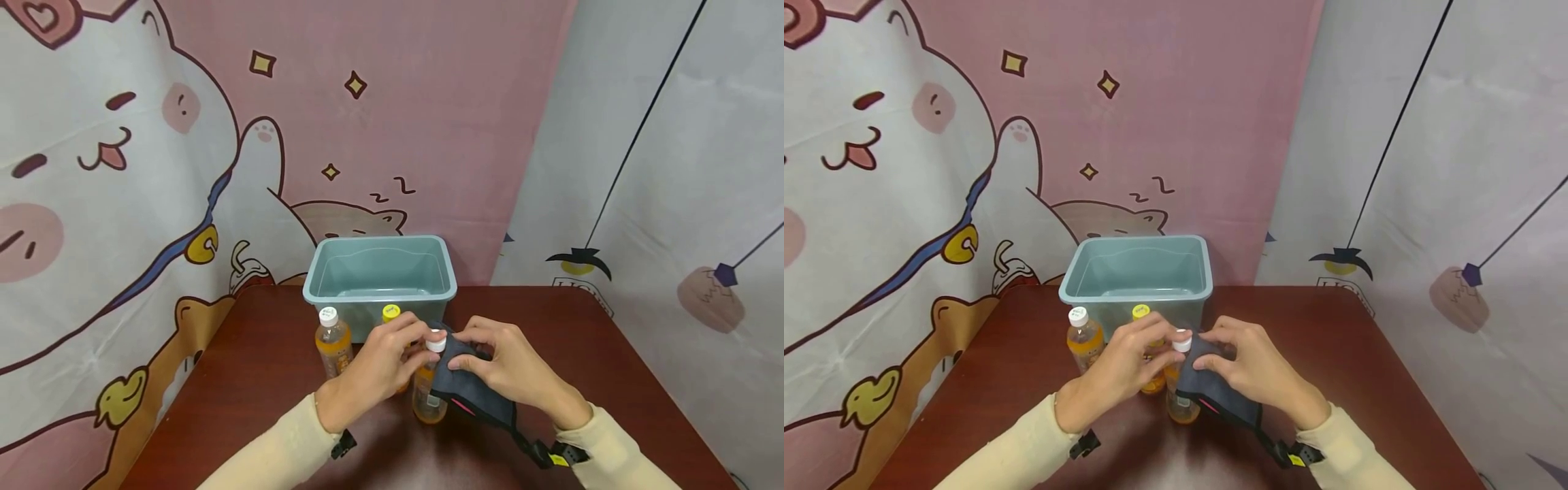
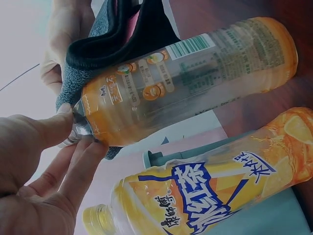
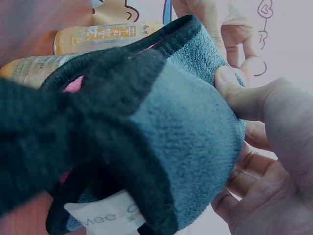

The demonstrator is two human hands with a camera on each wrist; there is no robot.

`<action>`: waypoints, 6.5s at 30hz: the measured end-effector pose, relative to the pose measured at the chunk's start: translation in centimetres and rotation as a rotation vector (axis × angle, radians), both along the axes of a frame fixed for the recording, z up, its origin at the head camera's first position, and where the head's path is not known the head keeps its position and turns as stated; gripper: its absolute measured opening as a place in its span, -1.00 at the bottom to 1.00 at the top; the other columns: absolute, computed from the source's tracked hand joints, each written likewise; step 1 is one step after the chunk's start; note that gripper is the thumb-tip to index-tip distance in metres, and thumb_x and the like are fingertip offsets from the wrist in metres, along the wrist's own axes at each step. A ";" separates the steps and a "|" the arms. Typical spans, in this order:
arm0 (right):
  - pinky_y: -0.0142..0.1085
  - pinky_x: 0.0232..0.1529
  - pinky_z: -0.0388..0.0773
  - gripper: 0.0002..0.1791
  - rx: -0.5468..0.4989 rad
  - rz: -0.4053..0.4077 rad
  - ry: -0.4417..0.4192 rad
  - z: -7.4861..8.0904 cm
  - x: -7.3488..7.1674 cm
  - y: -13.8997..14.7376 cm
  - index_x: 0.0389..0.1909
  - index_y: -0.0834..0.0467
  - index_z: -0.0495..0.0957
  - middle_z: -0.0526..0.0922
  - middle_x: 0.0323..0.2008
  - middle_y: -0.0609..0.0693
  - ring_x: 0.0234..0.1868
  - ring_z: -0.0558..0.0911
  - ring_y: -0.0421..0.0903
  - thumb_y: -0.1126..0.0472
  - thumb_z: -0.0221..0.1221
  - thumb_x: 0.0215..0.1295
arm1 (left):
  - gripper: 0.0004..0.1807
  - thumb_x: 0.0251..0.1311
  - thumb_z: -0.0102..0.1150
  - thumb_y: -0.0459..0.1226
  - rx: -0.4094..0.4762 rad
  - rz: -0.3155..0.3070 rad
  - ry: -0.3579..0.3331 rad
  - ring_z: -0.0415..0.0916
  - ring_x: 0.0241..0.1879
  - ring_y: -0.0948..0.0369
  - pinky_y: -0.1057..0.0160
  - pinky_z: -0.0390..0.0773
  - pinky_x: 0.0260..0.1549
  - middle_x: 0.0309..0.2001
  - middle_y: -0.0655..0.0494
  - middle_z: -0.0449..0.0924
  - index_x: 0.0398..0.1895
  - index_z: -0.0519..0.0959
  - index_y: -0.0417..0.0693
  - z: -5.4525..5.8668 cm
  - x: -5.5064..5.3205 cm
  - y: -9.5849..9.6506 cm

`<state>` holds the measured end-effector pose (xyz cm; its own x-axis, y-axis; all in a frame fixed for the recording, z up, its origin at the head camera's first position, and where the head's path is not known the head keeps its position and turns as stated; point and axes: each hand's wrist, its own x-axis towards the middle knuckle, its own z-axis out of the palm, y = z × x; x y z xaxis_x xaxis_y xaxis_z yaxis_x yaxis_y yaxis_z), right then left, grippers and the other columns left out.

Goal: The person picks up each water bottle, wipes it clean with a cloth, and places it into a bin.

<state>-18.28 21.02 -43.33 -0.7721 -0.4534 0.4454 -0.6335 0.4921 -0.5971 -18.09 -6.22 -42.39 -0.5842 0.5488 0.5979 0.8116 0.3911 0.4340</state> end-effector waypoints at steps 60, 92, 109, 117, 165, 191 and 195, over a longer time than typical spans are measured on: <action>-0.40 -0.33 0.57 -0.70 0.055 -0.137 0.066 -0.9 0.9 4.3 -0.02 -0.14 0.92 0.70 -0.24 -0.38 -0.27 0.57 -0.35 0.22 0.71 0.31 | -0.61 0.45 0.63 -0.33 0.000 0.025 -0.104 0.73 -0.10 0.23 0.23 0.92 -0.03 0.04 0.08 0.75 0.28 0.78 0.00 0.5 0.4 0.7; -0.41 -0.38 0.52 -0.74 0.104 -0.230 0.026 -2.5 1.9 6.8 -0.11 -0.20 0.88 0.62 -0.31 -0.35 -0.36 0.51 -0.36 0.17 0.71 0.31 | -0.59 0.55 0.52 -0.34 -0.133 0.222 -0.104 0.82 0.04 0.15 0.44 0.83 -0.01 0.18 0.00 0.77 0.38 0.71 0.01 1.9 -4.9 8.0; -0.41 -0.41 0.57 -0.73 0.102 -0.102 -0.031 -3.7 1.8 6.3 -0.02 -0.07 0.92 0.64 -0.29 -0.39 -0.42 0.50 -0.41 0.18 0.70 0.30 | -0.59 0.63 0.41 -0.38 -0.117 0.226 -0.155 0.80 0.06 0.14 0.37 0.86 0.10 0.20 -0.03 0.75 0.44 0.67 -0.02 1.7 -6.7 11.3; -0.42 -0.41 0.54 -0.77 0.088 -0.076 -0.054 -3.7 2.0 6.1 -0.01 -0.08 0.92 0.62 -0.30 -0.35 -0.41 0.50 -0.40 0.12 0.67 0.36 | -0.59 0.67 0.37 -0.36 -0.154 0.238 -0.135 0.81 0.12 0.12 0.35 0.87 0.10 0.29 -0.07 0.73 0.47 0.66 -0.01 1.7 -6.8 11.6; -0.40 -0.39 0.60 -0.70 0.069 -0.068 -0.055 -3.9 1.6 3.7 0.08 -0.02 0.92 0.67 -0.23 -0.35 -0.33 0.56 -0.40 0.15 0.68 0.37 | -0.55 0.44 0.67 -0.26 -0.037 0.337 -0.096 0.81 0.03 0.01 0.00 0.91 0.04 0.19 -0.03 0.80 0.32 0.74 -0.03 1.2 -1.6 -3.6; -0.38 -0.30 0.57 -0.69 -0.002 -0.090 0.075 -2.7 1.3 0.4 0.11 -0.09 0.90 0.72 -0.18 -0.33 -0.24 0.57 -0.34 0.20 0.66 0.40 | -0.62 0.35 0.72 -0.24 -0.004 0.130 -0.161 0.89 0.10 0.20 0.23 0.93 -0.06 0.13 0.14 0.91 0.20 0.89 0.03 1.4 0.0 -3.6; -0.35 -0.29 0.63 -0.69 -0.041 -0.097 0.090 -2.2 1.2 -0.4 0.12 -0.11 0.89 0.74 -0.15 -0.31 -0.25 0.59 -0.34 0.21 0.64 0.43 | -0.67 0.39 0.68 -0.23 0.008 0.106 -0.183 0.88 0.13 0.21 0.19 0.93 -0.01 0.14 0.17 0.92 0.18 0.90 0.04 1.4 0.2 -3.5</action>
<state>-17.07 20.63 -45.57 -0.7675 -0.3586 0.5313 -0.6360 0.5298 -0.5611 -17.90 -9.77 -41.00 -0.7379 0.4741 0.4804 0.6732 0.4666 0.5737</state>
